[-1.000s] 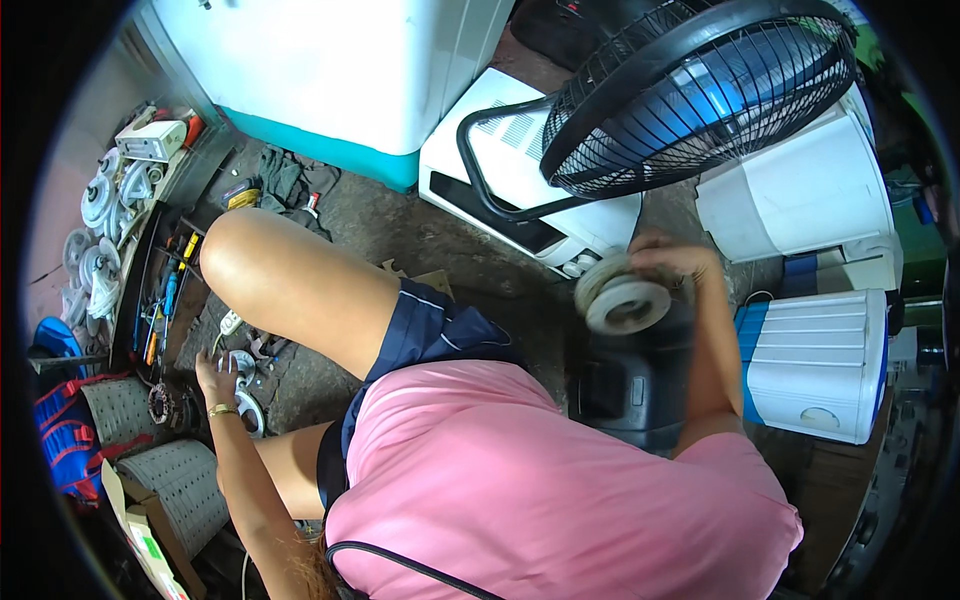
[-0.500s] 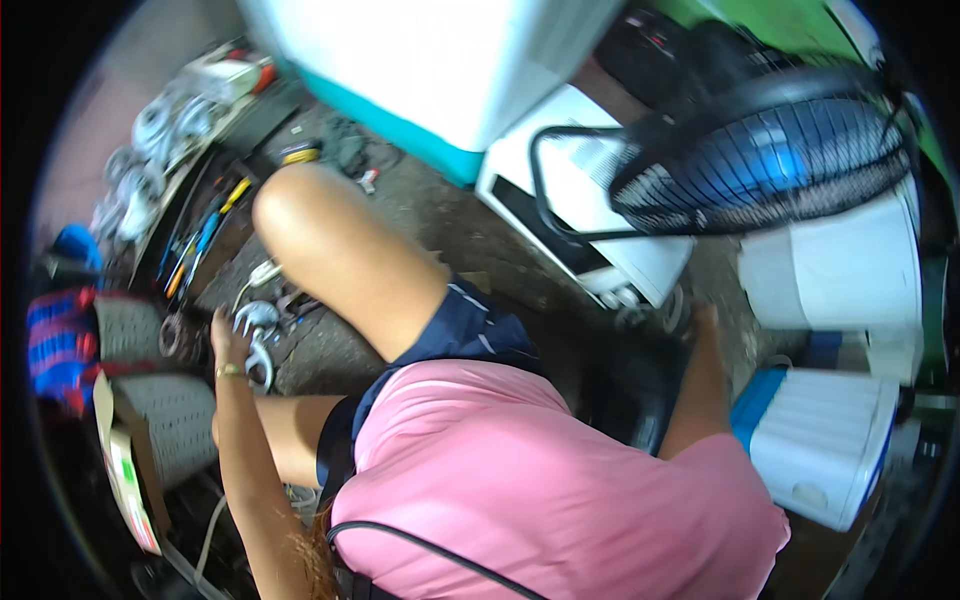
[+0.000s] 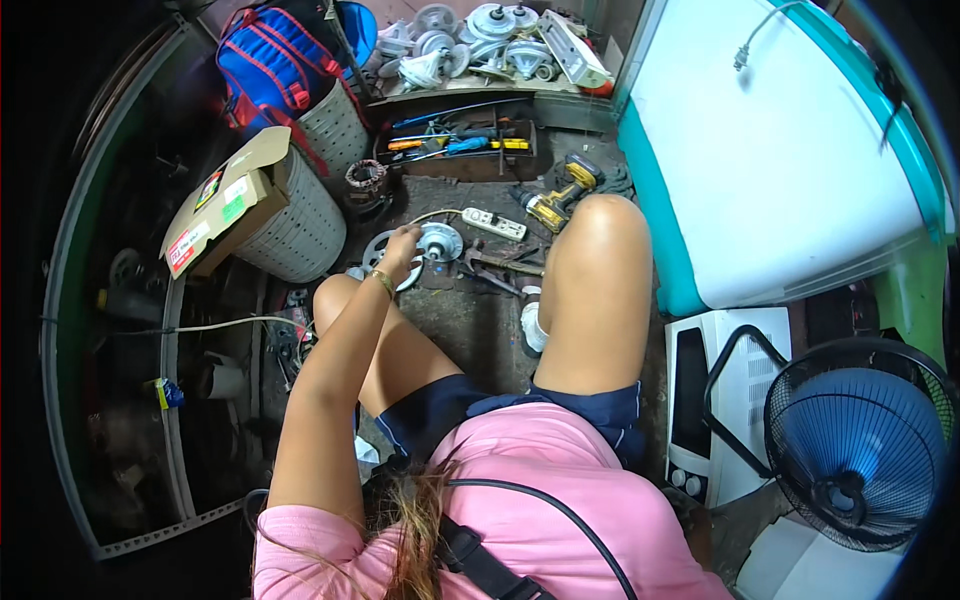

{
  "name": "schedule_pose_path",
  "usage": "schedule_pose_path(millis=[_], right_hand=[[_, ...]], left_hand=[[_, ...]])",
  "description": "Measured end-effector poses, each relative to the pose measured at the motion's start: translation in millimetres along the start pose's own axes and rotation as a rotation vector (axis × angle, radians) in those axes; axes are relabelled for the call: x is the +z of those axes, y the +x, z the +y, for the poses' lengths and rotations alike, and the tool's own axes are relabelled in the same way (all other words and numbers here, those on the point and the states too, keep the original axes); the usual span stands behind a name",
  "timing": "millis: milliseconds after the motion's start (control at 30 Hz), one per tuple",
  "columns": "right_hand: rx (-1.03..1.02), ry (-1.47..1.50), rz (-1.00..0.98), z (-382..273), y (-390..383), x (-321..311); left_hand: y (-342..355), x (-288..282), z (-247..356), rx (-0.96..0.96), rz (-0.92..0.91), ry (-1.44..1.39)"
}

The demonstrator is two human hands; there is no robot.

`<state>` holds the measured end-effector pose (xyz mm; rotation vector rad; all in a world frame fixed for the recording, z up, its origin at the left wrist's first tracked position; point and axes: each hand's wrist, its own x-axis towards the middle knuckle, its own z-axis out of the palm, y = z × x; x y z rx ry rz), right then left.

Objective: The person uses a power drill on a washing machine gearbox, then handles a gasket and uses pliers to manipulate components on the gearbox assembly.

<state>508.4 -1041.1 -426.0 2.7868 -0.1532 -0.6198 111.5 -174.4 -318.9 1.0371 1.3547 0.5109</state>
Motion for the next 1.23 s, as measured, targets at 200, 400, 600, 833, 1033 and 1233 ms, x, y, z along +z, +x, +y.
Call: schedule_pose_path(millis=[200, 400, 600, 833, 1033, 1233], right_hand=[[-0.196, -0.323, -0.221, -23, -38, -45], [-0.936, -0.382, -0.279, -208, -153, -211], [-2.328, 0.717, -0.535, -416, -398, -432], [-2.903, 0.183, -1.750, -505, -526, -444], [-2.924, 0.131, -2.106, -548, -509, -467], [-3.145, 0.192, -1.720, -586, -469, -473]], left_hand=[[-77, 0, 40, 0.407, -0.668, 0.330], [-158, -55, 36, 0.534, -0.798, 0.594], [-268, -80, 98, 0.310, -1.120, 0.503], [-271, -117, 68, 0.335, -1.102, 0.525], [-261, -135, 70, 0.127, -1.146, 0.410], [-252, -156, 70, 0.065, -1.225, 0.474]])
